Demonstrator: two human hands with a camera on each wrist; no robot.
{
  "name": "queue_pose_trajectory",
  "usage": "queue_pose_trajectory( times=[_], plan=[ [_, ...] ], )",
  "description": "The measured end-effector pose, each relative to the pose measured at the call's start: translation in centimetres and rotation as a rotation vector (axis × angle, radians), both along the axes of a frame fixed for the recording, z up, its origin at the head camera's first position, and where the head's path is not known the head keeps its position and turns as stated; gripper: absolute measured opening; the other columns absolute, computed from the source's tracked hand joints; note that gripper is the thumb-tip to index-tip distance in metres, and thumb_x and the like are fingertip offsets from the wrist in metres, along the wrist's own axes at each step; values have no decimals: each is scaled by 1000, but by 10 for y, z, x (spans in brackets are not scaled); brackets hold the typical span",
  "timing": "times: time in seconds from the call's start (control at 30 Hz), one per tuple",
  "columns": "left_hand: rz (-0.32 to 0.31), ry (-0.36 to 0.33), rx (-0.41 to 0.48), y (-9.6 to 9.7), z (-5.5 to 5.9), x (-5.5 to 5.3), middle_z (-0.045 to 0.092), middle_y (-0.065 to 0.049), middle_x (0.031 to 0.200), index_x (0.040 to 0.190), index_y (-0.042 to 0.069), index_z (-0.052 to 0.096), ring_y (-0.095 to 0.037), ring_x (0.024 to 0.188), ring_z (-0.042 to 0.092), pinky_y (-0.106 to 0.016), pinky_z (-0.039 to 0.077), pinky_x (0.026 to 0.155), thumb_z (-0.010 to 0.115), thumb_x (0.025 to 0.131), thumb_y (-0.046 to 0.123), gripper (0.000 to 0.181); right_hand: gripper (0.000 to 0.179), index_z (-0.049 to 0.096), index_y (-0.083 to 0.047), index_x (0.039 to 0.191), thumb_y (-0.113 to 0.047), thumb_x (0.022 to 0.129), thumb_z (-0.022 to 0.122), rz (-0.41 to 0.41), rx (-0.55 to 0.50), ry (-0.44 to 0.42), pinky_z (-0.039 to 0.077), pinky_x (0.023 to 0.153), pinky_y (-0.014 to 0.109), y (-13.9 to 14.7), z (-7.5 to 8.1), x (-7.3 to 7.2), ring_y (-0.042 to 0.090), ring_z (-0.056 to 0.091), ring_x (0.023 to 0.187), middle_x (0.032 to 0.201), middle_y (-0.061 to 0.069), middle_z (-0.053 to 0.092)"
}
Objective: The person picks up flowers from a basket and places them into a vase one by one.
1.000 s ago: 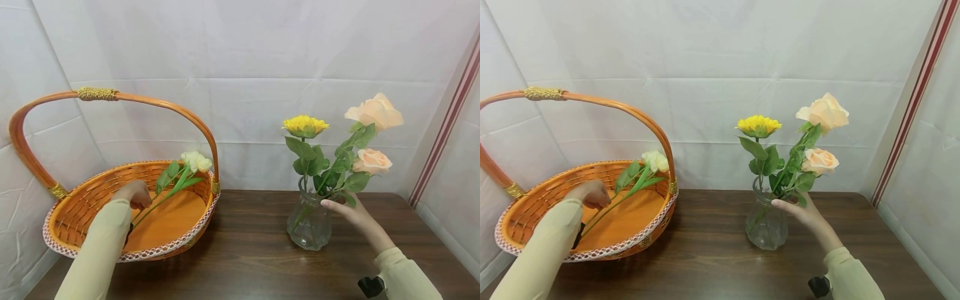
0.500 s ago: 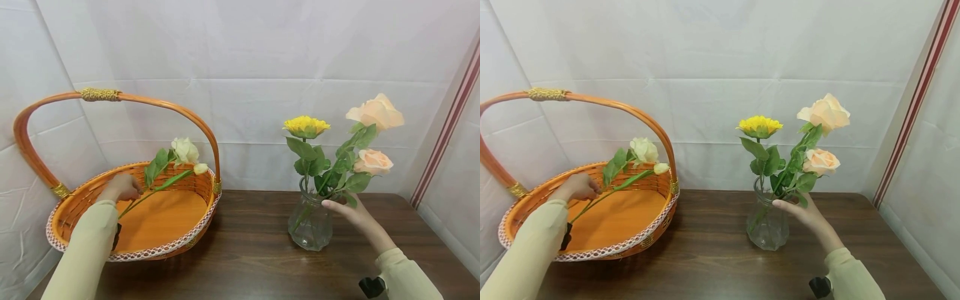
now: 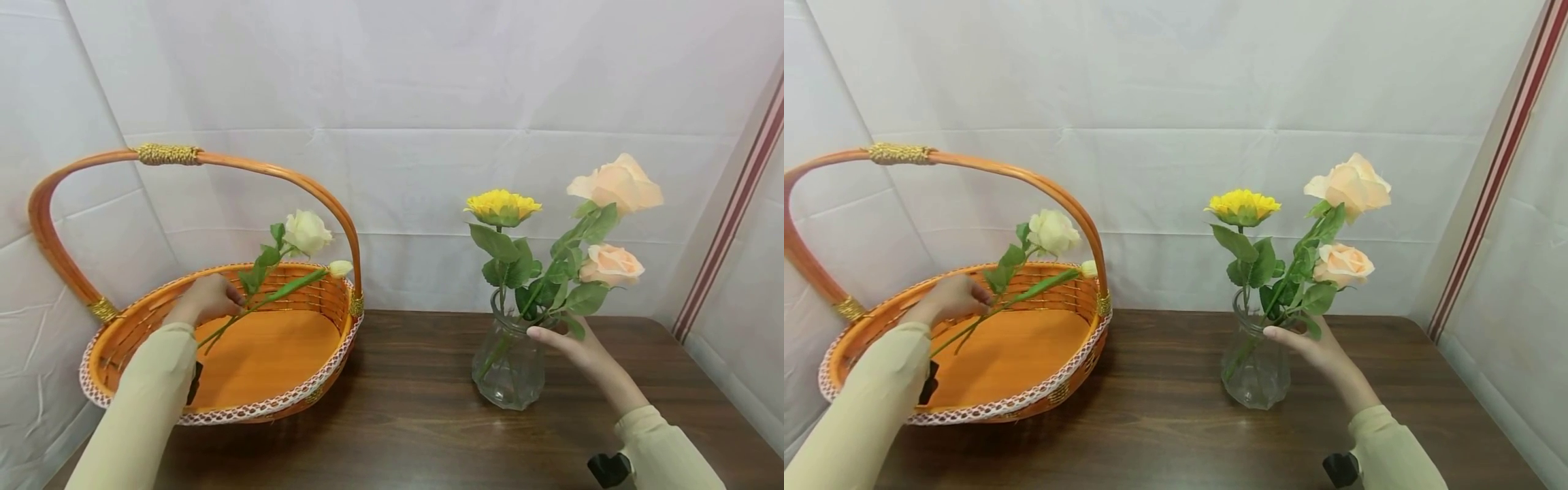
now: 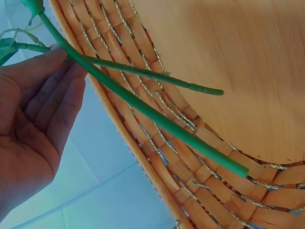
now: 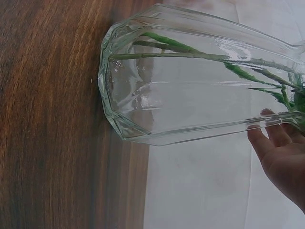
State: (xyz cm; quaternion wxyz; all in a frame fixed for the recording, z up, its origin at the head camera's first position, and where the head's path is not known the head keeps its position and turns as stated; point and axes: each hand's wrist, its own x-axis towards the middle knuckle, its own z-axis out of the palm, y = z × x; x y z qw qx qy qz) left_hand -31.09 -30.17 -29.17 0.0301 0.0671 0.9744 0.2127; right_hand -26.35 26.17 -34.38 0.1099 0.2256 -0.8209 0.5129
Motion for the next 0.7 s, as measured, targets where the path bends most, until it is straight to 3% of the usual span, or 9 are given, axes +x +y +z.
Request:
queue_pose_trajectory(
  times=[0.2, 0.3, 0.4, 0.53, 0.7],
  plan=[
    [-24, 52, -12, 8, 2, 0, 67, -18, 89, 85, -3, 71, -25, 76, 59, -41, 50, 66, 67, 79, 8, 13, 63, 26, 2, 141, -4, 87, 57, -3, -1, 1, 43, 80, 18, 0, 0, 0, -5, 46, 104, 131, 24, 39],
    [-45, 62, -23, 11, 3, 0, 66, -13, 80, 78, -1, 70, -16, 64, 50, -33, 44, 60, 68, 80, 8, 9, 63, 26, 2, 141, -4, 87, 57, -8, 1, -1, 44, 80, 18, 0, 0, 0, -5, 46, 103, 131, 24, 39],
    [-57, 63, -33, 13, 4, 0, 66, -16, 82, 80, -2, 70, -21, 65, 53, -36, 46, 61, 66, 81, 8, 10, 65, 24, -1, 143, -5, 87, 57, -8, 0, -13, 43, 80, 18, 0, 0, 0, -5, 45, 105, 133, 23, 38],
    [-61, 58, -52, 14, 6, 1, 65, -23, 94, 91, -6, 69, -35, 82, 61, -47, 50, 70, 64, 82, 6, 15, 70, 18, -5, 145, -7, 87, 57, 0, -7, -36, 42, 82, 18, 0, 0, 0, -4, 42, 108, 138, 22, 34],
    [-59, 39, -46, 14, 7, 0, 64, -23, 95, 94, -7, 68, -37, 85, 60, -46, 50, 71, 63, 83, 4, 16, 72, 15, -7, 146, -6, 87, 57, 5, -10, -42, 40, 84, 16, 0, 0, -1, -3, 39, 110, 140, 22, 31]
  ],
)
